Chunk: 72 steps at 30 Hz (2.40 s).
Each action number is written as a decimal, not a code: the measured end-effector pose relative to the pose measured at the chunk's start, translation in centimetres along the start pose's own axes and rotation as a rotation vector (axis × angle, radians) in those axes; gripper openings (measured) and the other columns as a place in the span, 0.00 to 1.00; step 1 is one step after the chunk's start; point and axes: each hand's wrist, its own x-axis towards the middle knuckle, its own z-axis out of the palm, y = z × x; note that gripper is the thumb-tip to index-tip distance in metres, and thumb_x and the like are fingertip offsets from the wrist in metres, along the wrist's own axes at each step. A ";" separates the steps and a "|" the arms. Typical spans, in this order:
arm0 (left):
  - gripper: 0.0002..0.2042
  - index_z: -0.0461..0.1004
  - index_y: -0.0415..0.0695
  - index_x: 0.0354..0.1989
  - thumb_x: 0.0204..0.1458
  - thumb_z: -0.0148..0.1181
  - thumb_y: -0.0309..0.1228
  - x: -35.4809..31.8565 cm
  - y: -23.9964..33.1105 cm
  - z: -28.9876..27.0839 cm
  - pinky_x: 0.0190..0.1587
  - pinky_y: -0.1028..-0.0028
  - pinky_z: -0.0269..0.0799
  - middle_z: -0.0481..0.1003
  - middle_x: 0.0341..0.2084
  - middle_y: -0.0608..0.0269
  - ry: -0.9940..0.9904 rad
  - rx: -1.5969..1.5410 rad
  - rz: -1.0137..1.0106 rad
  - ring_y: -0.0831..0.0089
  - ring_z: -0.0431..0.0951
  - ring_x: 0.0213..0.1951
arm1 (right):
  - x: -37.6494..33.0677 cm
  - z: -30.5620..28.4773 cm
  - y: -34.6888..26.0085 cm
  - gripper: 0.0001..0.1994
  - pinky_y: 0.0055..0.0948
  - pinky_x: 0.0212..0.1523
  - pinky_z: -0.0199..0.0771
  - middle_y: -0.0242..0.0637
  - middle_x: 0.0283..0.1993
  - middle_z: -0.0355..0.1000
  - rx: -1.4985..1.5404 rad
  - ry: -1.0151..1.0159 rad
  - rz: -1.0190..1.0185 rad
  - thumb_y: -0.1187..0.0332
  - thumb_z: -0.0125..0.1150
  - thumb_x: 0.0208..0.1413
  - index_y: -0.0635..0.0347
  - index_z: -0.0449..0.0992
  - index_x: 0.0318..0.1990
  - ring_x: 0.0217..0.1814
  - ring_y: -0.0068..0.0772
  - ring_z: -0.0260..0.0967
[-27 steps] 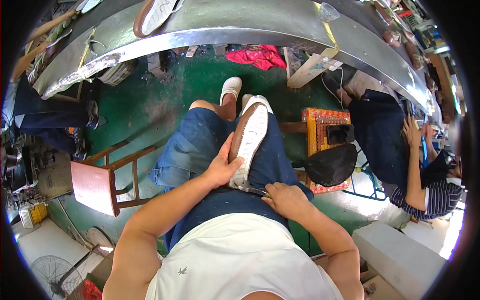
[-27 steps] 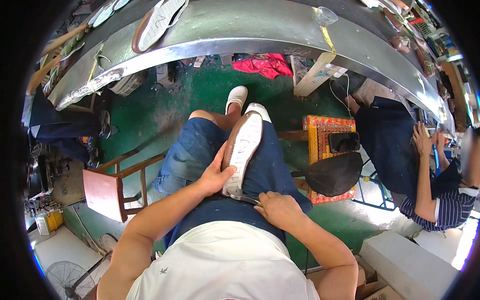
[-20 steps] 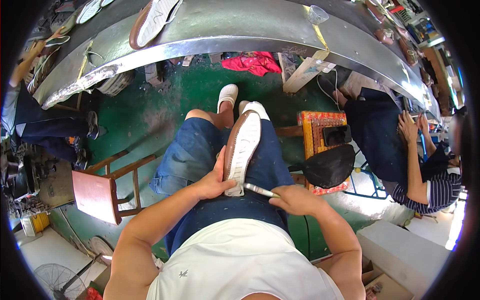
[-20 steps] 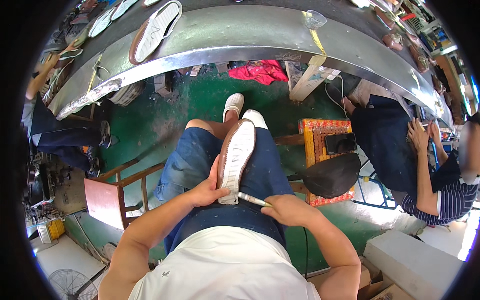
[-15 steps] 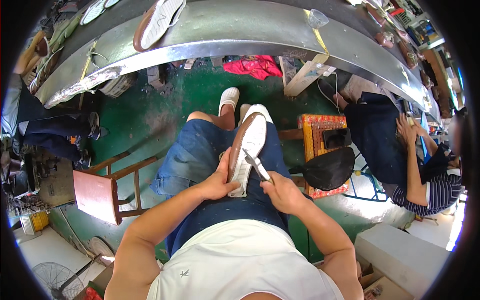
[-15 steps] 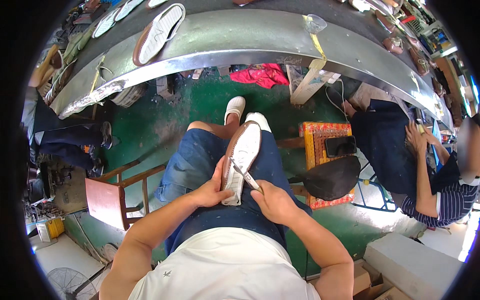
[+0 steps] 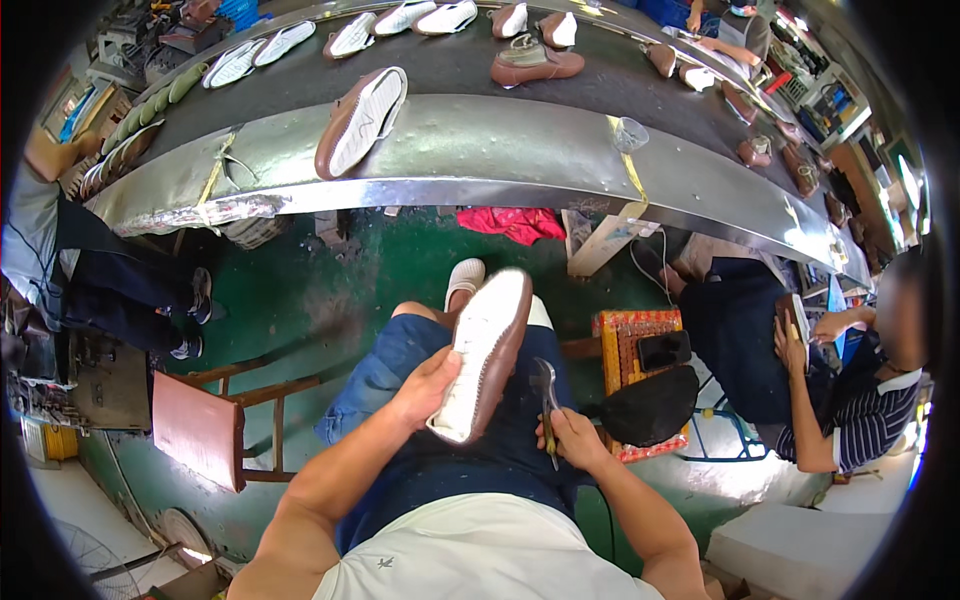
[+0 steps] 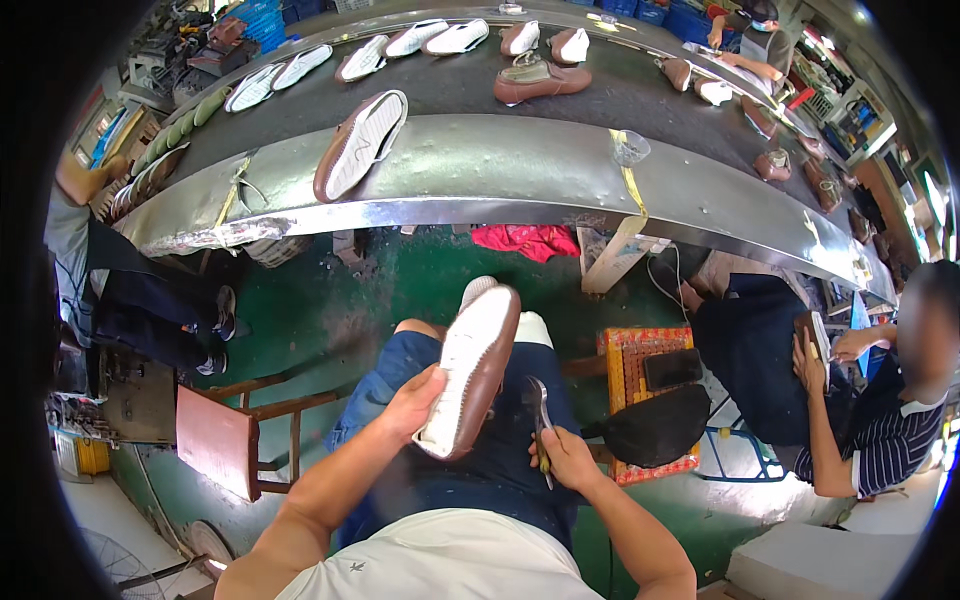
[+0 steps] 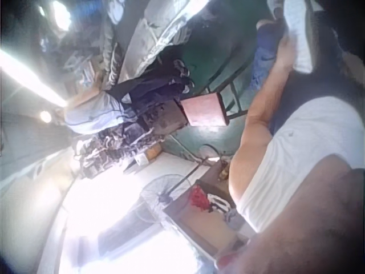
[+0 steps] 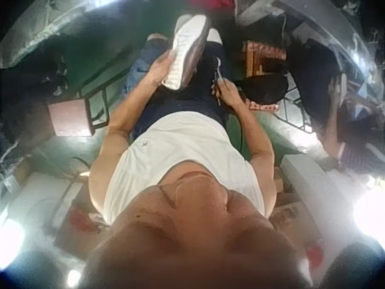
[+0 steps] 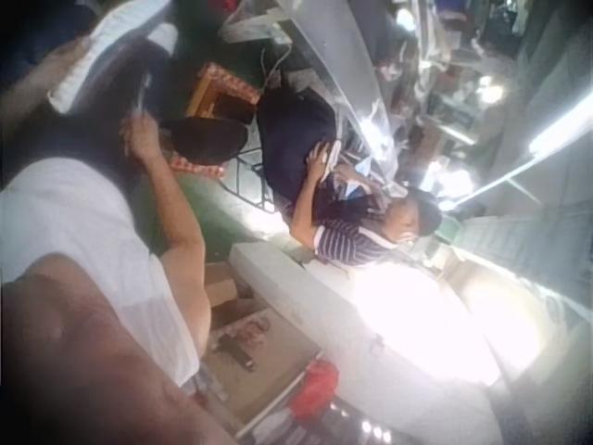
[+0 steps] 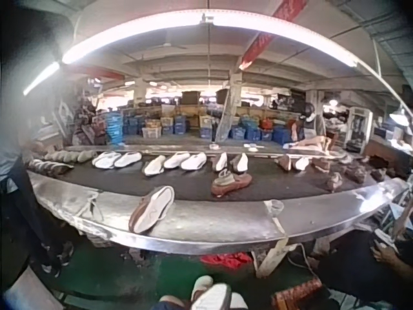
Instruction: Assemble shoe components using hand tools on a manufacturing line.
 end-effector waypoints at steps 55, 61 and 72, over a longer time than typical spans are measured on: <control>0.43 0.59 0.29 0.67 0.48 0.75 0.39 20.3 22.8 6.5 0.58 0.67 0.74 0.76 0.55 0.45 0.492 1.158 0.717 0.62 0.78 0.55 | 14.4 -22.8 -23.9 0.21 0.54 0.49 0.69 0.59 0.48 0.72 -1.069 1.085 -0.672 0.60 0.61 0.63 0.67 0.70 0.54 0.50 0.66 0.70; 0.28 0.70 0.31 0.56 0.53 0.72 0.37 30.3 28.8 7.9 0.38 0.72 0.76 0.79 0.40 0.56 0.431 0.792 0.645 0.76 0.78 0.35 | 20.8 -28.9 -26.9 0.23 0.51 0.55 0.70 0.56 0.52 0.71 -1.053 1.225 -0.540 0.59 0.63 0.61 0.66 0.69 0.56 0.54 0.62 0.69; 0.50 0.53 0.33 0.72 0.49 0.72 0.51 45.7 36.1 4.3 0.66 0.58 0.66 0.69 0.63 0.39 0.752 1.495 0.578 0.45 0.69 0.64 | 21.6 -28.2 -27.3 0.24 0.49 0.55 0.70 0.53 0.53 0.71 -0.968 1.188 -0.551 0.59 0.65 0.59 0.64 0.69 0.57 0.55 0.60 0.69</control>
